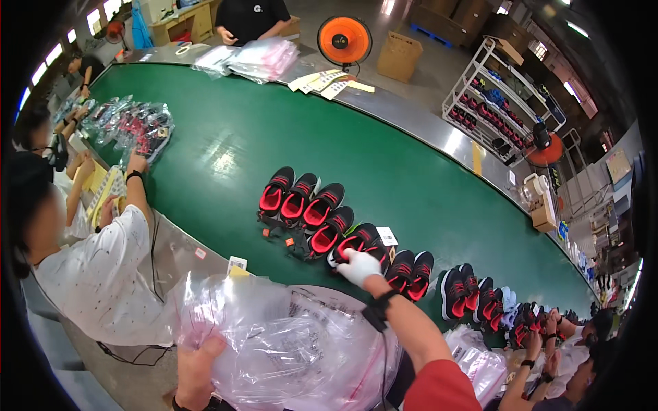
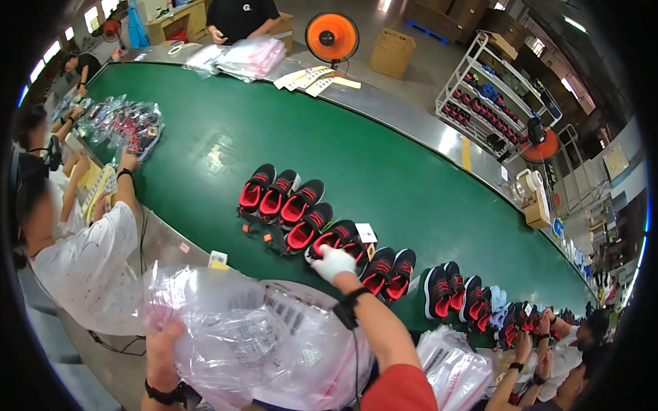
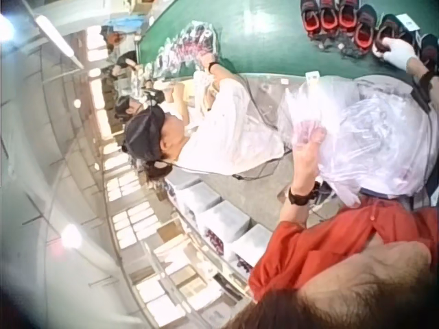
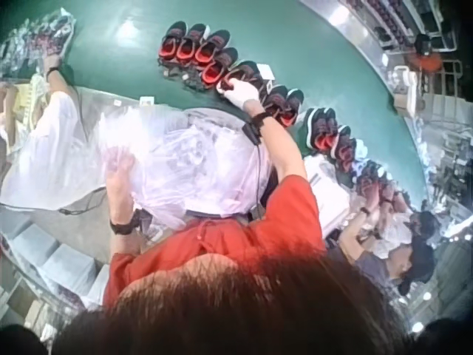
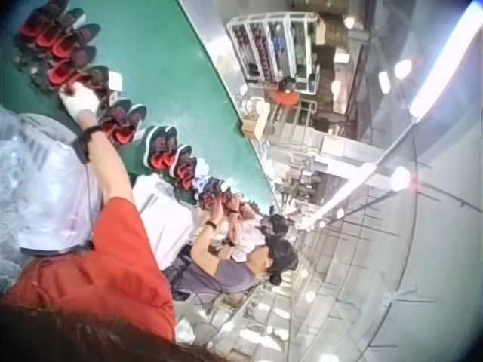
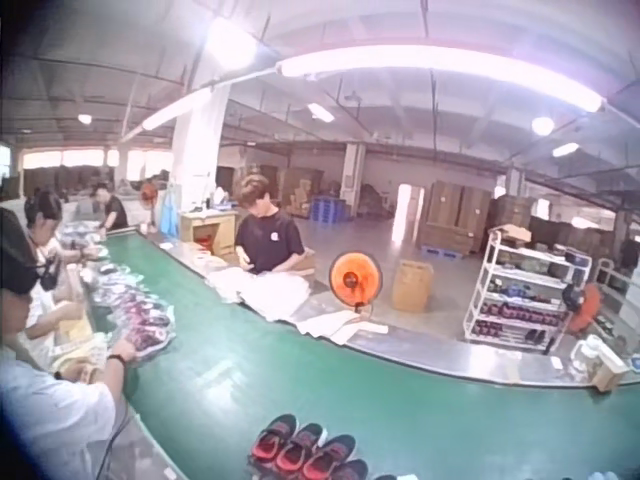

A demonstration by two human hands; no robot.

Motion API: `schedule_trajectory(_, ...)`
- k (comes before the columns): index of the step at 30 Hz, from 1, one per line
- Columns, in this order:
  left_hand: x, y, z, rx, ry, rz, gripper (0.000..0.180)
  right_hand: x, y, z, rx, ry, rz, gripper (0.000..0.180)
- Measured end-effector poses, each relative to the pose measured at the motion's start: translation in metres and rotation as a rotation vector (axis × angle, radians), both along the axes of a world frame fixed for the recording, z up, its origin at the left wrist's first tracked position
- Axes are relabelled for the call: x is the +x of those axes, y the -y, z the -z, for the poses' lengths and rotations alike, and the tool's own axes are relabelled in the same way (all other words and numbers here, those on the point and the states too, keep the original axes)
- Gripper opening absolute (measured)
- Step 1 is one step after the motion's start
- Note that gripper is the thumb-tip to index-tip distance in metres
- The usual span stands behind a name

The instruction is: The person sits at a green assembly table and repeatedly picks up pairs of sneakers from a conveyor belt. They place each pair into a clear plastic bag, seal the bag, and then place the packaged shoes into a large white tote bag on the floor. The process is repeated for multiple pairs of shoes in different colors.

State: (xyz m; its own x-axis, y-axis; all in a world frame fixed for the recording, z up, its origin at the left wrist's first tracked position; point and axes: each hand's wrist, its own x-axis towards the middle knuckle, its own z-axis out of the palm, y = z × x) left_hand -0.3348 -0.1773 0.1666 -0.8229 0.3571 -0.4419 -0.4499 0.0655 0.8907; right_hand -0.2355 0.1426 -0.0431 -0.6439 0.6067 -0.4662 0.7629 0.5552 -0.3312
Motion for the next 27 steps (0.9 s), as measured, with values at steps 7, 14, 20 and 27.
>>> schedule_trajectory(7,0.019,-0.058,0.002,0.166,-0.140,0.071,0.026,0.115,-0.043,-0.153,-0.871,-1.207,0.368,0.035)
schedule_trajectory(14,0.049,-0.111,-0.022,0.138,-0.415,0.479,0.014,0.228,0.035,-0.211,-0.321,-1.407,0.204,0.041)
schedule_trajectory(20,0.086,-0.142,-0.017,0.310,-0.696,0.490,0.014,0.191,0.085,-0.232,0.278,-0.882,-0.514,0.032)
schedule_trajectory(27,0.173,-0.141,-0.031,0.242,-1.346,1.053,0.036,0.204,0.088,-0.218,0.285,-0.778,-0.483,0.032)
